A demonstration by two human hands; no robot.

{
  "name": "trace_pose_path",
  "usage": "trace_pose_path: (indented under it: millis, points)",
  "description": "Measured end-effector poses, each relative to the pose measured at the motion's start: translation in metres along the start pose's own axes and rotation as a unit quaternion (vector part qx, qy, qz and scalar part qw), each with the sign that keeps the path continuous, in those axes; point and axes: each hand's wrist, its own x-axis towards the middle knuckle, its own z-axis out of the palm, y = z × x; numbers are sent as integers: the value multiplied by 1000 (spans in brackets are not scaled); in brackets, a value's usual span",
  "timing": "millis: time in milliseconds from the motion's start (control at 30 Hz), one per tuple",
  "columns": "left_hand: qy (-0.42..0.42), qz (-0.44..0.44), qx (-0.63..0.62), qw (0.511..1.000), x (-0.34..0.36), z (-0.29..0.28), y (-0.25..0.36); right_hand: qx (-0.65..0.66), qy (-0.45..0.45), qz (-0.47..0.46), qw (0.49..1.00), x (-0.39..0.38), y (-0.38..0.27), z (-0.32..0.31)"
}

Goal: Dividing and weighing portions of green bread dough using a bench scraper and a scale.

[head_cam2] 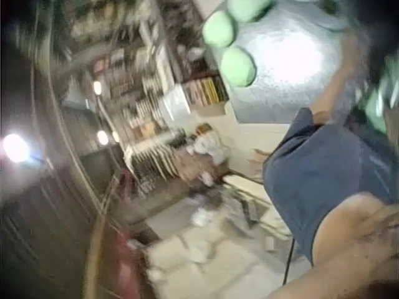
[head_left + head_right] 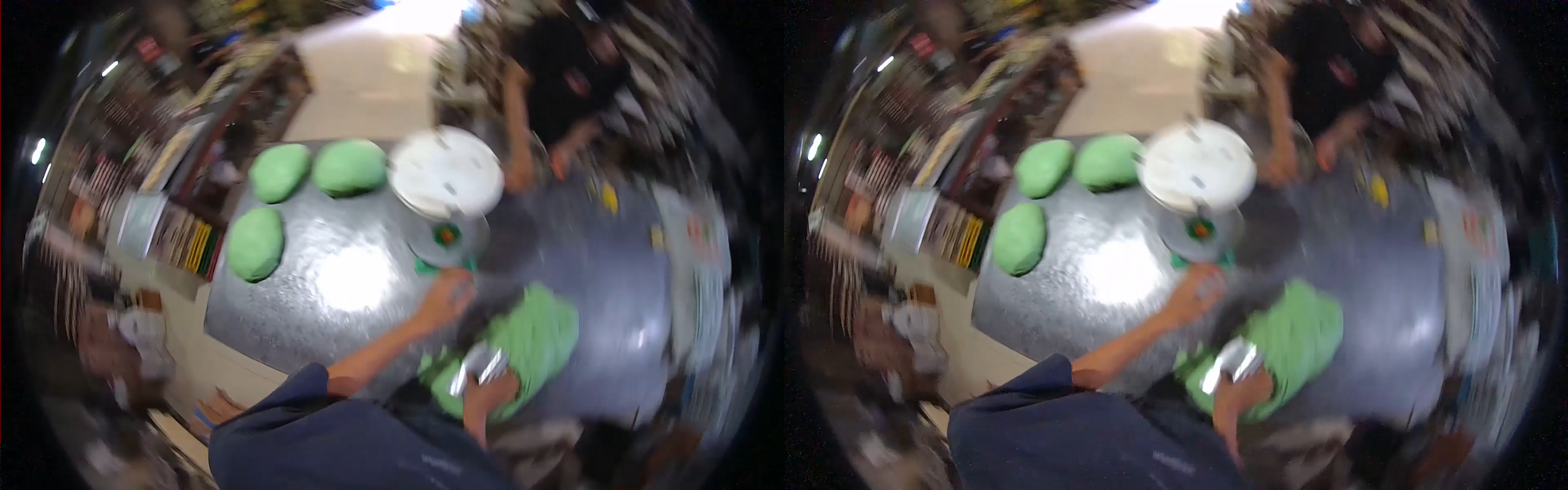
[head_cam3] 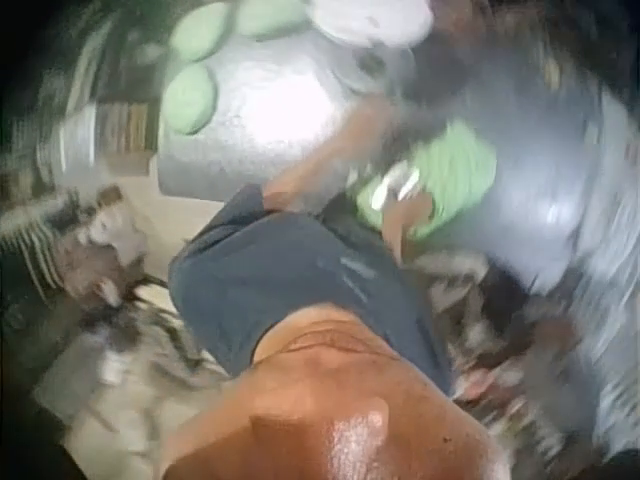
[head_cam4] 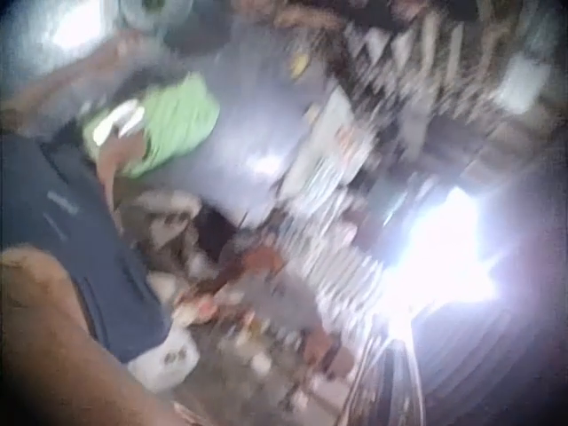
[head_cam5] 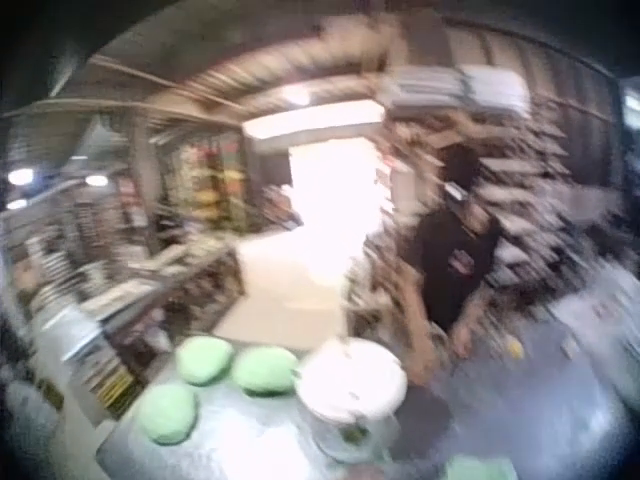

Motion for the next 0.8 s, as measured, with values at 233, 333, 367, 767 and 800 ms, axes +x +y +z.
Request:
trace_pose_path:
  millis: [233, 333, 367, 767, 800]
  points:
    - [-5, -119, -98, 988, -13, -21, 21, -47, -102, -134, 985, 6, -12, 36]
    - [119, -199, -86, 969, -51, -44, 0, 228, -110, -180, 951, -4, -7, 13]
    - [138, -214, -17, 967, -56, -44, -6, 344, -17, -180, 921, -1, 3, 10]
    - [-225, -284, 75, 929, -95, 126, 25, -87, -122, -264, 953, 119, 38, -72]
    - [-217, -297, 41, 929, -100, 122, 25, -106, -152, -316, 931, 131, 36, -55]
